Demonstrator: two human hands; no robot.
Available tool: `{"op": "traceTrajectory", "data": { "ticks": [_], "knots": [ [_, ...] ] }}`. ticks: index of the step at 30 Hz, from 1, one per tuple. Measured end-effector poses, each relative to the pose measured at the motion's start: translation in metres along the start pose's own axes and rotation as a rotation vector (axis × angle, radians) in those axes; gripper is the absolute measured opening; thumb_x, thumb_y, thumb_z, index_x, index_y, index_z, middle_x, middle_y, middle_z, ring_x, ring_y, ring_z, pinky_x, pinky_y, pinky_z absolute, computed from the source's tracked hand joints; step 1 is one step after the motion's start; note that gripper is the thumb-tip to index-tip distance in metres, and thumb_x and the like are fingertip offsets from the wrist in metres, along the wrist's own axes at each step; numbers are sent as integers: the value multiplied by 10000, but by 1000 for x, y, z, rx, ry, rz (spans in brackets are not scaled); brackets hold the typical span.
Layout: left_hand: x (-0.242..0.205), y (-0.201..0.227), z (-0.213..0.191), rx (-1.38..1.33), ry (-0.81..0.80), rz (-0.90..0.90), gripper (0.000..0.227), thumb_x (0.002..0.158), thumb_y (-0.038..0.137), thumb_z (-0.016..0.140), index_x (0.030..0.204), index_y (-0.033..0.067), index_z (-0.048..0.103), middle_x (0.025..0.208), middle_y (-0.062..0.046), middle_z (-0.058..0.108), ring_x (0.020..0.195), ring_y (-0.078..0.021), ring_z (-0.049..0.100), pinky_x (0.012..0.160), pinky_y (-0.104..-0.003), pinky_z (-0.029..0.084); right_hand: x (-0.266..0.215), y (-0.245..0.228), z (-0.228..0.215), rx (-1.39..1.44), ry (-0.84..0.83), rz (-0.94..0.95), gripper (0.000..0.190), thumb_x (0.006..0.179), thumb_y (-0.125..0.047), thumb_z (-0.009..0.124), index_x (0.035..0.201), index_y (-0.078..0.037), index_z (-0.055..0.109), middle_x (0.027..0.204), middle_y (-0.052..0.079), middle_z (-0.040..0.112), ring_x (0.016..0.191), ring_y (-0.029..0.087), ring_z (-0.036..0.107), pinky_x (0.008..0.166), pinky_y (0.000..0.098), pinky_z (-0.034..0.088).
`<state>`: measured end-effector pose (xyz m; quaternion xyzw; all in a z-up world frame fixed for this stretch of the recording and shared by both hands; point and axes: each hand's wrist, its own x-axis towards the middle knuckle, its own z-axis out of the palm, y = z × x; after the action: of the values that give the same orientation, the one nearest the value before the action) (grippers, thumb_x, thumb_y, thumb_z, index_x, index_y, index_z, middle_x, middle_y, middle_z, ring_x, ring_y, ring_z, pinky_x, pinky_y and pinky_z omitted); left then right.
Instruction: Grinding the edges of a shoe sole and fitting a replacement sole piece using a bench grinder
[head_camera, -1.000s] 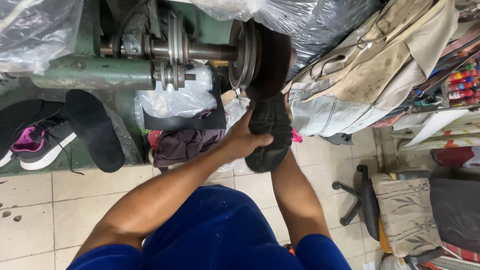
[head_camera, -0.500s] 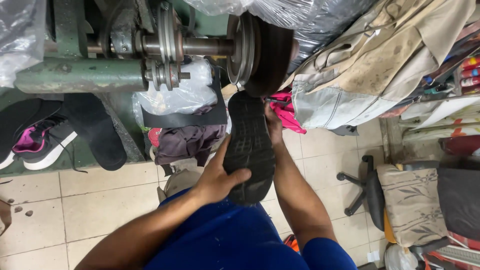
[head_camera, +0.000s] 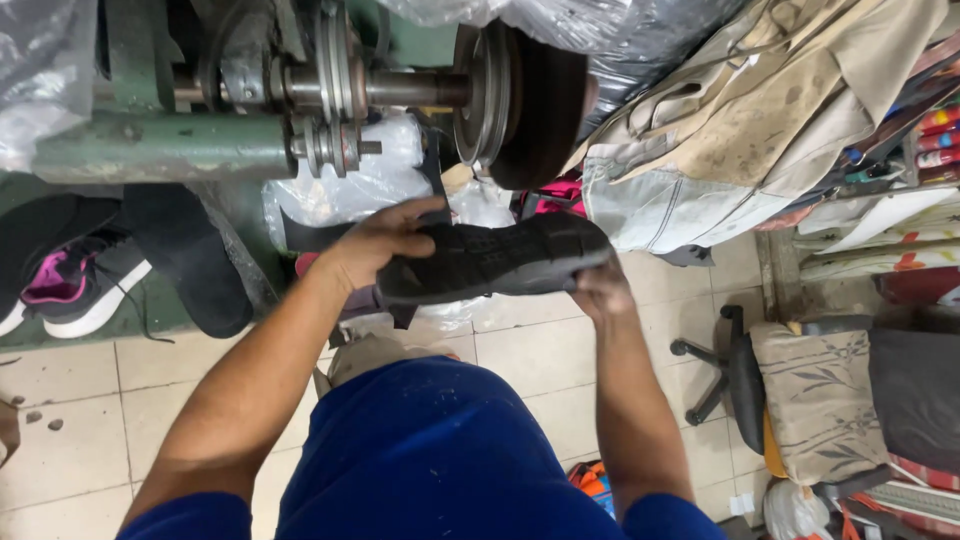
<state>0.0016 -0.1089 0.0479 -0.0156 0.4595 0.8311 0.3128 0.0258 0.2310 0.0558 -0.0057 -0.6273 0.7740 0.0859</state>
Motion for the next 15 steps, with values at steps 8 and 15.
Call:
{"op": "traceTrajectory", "data": {
  "ticks": [8,15],
  "knots": [
    [63,-59,17,-772,-67,314,353,866,63,652,1210,139,672,1177,-148,716,1122,-322,689,1029,-532,535,-63,-71,46,-326,45,-301,1121,393,-129,1060,1336,-3,466,1133,121,605,1063,192,619,1016,325,472],
    [112,-42,19,-959,117,212,90,918,159,714,863,90,695,891,-109,760,861,-251,759,876,-432,615,-18,-41,80,-324,79,-389,1021,515,-46,1037,1389,-21,509,1160,103,661,1087,174,640,1029,328,490]
  ]
}}
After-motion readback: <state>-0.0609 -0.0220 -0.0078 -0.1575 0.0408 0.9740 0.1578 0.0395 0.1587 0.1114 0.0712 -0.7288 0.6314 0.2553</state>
